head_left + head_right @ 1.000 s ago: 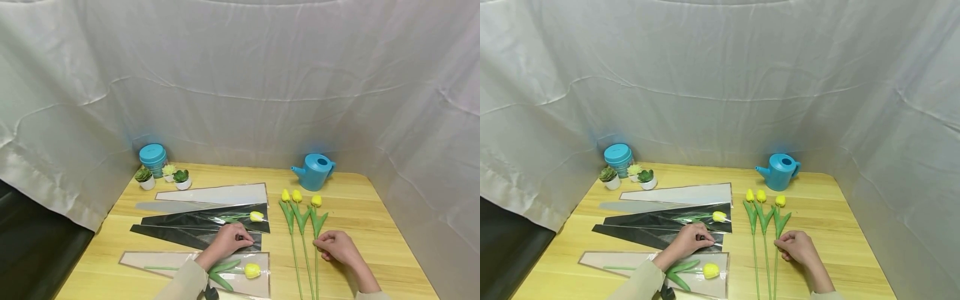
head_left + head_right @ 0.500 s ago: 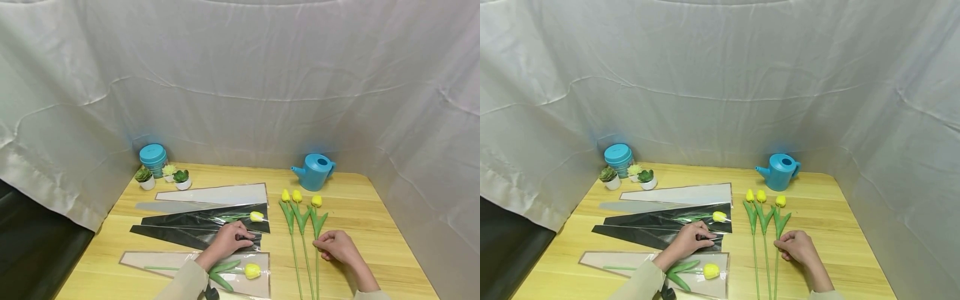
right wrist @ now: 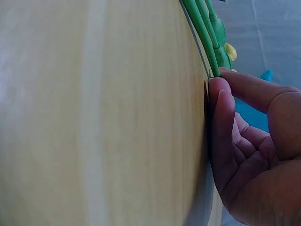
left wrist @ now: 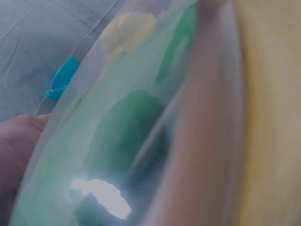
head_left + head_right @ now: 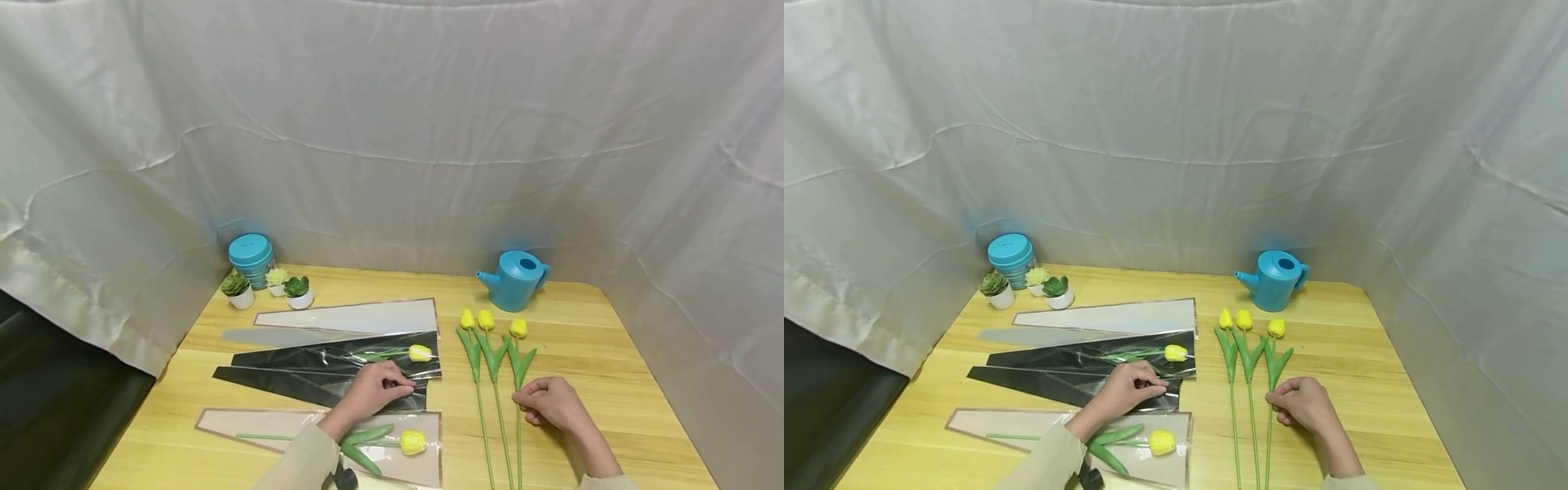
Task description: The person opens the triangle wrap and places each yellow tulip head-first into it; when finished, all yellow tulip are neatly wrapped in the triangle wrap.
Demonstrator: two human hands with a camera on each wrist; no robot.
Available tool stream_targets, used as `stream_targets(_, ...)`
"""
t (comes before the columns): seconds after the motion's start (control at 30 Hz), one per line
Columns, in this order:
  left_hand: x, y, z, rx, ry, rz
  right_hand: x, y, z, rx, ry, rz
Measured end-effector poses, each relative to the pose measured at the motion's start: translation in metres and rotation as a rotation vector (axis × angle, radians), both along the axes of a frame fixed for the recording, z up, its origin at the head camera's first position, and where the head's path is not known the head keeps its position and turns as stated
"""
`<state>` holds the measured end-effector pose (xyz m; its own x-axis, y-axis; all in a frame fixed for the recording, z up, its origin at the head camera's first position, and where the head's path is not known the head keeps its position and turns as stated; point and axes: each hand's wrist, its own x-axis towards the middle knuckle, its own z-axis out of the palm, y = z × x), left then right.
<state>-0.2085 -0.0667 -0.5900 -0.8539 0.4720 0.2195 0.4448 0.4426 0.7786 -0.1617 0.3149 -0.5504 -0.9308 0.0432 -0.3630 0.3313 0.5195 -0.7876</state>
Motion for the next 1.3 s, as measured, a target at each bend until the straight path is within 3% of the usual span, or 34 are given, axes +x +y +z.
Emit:
stream_targets(0.27, -0.002, -0.003, 0.0, 0.107, -0.106, -0.003, 0.0, 0.0, -0.001, -0.001, 0.01, -0.022)
stream_targets(0.53, -0.002, -0.004, 0.0, 0.184, -0.155, 0.005, 0.002, -0.001, -0.001, -0.023, -0.012, -0.037)
stream_targets(1.07, -0.003, -0.008, 0.002, 0.202, -0.149, 0.013, 0.0, 0.001, 0.0, -0.09, -0.012, -0.023)
stream_targets(1.3, -0.002, -0.007, 0.013, 0.207, -0.108, 0.011, 0.004, 0.001, 0.003, -0.071, -0.028, -0.049)
